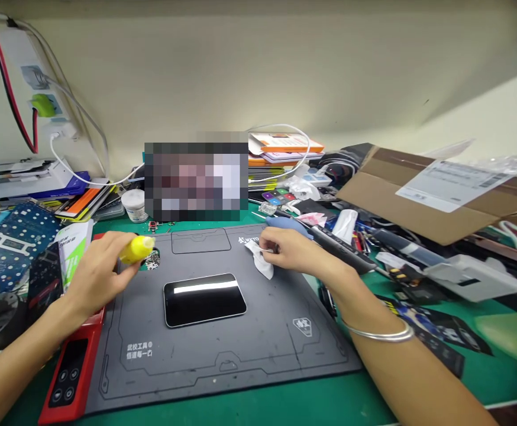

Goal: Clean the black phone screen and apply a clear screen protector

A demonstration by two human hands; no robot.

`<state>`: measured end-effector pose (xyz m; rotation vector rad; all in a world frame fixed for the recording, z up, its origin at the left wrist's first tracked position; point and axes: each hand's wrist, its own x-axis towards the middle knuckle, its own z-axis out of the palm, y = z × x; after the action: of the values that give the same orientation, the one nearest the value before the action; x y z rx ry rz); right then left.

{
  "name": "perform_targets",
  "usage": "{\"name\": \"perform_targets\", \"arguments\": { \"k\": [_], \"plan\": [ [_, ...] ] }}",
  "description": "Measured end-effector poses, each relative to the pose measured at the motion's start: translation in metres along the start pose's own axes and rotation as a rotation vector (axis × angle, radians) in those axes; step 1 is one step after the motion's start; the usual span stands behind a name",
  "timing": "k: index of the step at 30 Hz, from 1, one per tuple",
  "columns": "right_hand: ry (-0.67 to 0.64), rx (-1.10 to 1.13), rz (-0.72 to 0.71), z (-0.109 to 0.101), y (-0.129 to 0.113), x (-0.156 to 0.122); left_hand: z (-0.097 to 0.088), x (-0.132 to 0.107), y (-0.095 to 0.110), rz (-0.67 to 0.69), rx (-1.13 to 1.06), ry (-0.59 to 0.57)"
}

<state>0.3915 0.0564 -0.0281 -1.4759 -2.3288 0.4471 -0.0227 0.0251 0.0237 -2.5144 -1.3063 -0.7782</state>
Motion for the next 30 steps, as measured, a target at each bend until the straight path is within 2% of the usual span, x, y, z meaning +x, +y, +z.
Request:
{"name": "perform_targets", "arguments": {
  "k": [3,8,12,30],
  "plan": [
    [-0.013,0.008,0.003,0.003,0.001,0.001,0.002,-0.003,0.010,0.139,-0.044,-0.018],
    [-0.026,0.019,0.019,0.002,0.002,0.001,0.007,-0.008,0.020,0.278,-0.119,-0.115],
    [-0.033,0.027,0.028,0.003,0.004,0.001,0.009,-0.009,0.028,0.359,-0.135,-0.140],
    [-0.011,0.051,0.058,0.006,0.005,0.001,0.020,-0.020,0.034,0.316,-0.324,-0.179]
  ]
}}
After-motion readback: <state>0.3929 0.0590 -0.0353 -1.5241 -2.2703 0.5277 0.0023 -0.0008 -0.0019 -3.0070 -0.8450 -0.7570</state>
